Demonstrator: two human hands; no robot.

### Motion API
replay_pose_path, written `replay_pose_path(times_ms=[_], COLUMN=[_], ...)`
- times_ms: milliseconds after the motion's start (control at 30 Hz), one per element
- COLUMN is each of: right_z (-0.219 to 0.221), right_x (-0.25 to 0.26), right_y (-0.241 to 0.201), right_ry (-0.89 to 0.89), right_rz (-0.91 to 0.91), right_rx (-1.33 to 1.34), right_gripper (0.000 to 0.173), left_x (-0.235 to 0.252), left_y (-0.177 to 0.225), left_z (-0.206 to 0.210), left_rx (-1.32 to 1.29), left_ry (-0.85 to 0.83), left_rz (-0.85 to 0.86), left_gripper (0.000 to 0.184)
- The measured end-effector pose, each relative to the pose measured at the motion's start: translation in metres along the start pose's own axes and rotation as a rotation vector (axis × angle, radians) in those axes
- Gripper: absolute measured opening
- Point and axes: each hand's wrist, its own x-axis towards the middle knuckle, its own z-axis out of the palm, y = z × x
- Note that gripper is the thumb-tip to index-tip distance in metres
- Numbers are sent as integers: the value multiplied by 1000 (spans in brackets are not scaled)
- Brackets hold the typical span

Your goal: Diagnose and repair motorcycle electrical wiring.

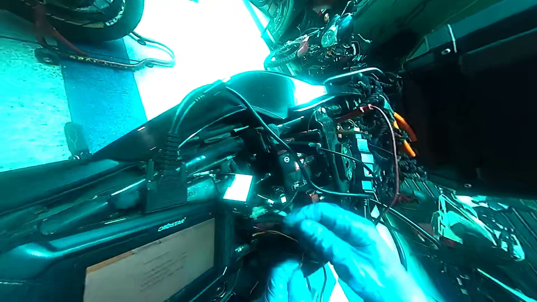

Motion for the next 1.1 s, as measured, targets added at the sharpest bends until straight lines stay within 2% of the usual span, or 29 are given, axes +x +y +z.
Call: replay_pose_path(times_ms=[67,133,167,200,267,300,367,467,500,567,633,667,733,833,900,1033,1100], right_z=[-16,-24,-29,-35,-40,-42,-50,-66,-66,-54,-34,-25,-17,-14,-9,-8,-14], right_x=[-21,-42,-55,-65,-79,-87,-103,-122,-125,-124,-111,-104,-92,-93,-98,-126,-133], right_y=[23,67,57,32,7,7,20,35,34,23,22,25,29,32,45,56,62], right_ry=[-27,55,61,34,23,62,276,556,542,398,339,333,332,344,377,303,317], right_rz=[-198,-499,-483,-389,-320,-338,-353,-268,-244,-218,-302,-361,-477,-490,-470,-146,-113], right_rx=[-88,-354,-517,-674,-899,-994,-1044,-733,-660,-616,-768,-866,-974,-885,-664,73,125], right_gripper=[31,38,33,22,15,14,13,17,18,26,42,41,22,23,24,16,18], left_x=[8,9,9,12,17,21,32,48,49,49,45,43,40,38,38,28,25], left_y=[3,-2,1,6,18,22,20,16,18,23,28,30,34,32,26,26,27], left_z=[-1,-1,0,-1,-7,-10,-19,-29,-30,-28,-22,-18,-14,-16,-18,-14,-9], left_rx=[47,134,185,242,360,430,522,550,571,661,756,792,844,858,835,832,853], left_ry=[-47,-92,-124,-165,-269,-312,-345,-302,-299,-331,-350,-356,-387,-417,-441,-504,-530], left_rz=[58,183,234,279,354,400,506,536,536,558,615,643,690,763,847,887,893], left_gripper=[21,22,21,21,18,17,16,20,22,25,25,24,23,20,17,14,14])
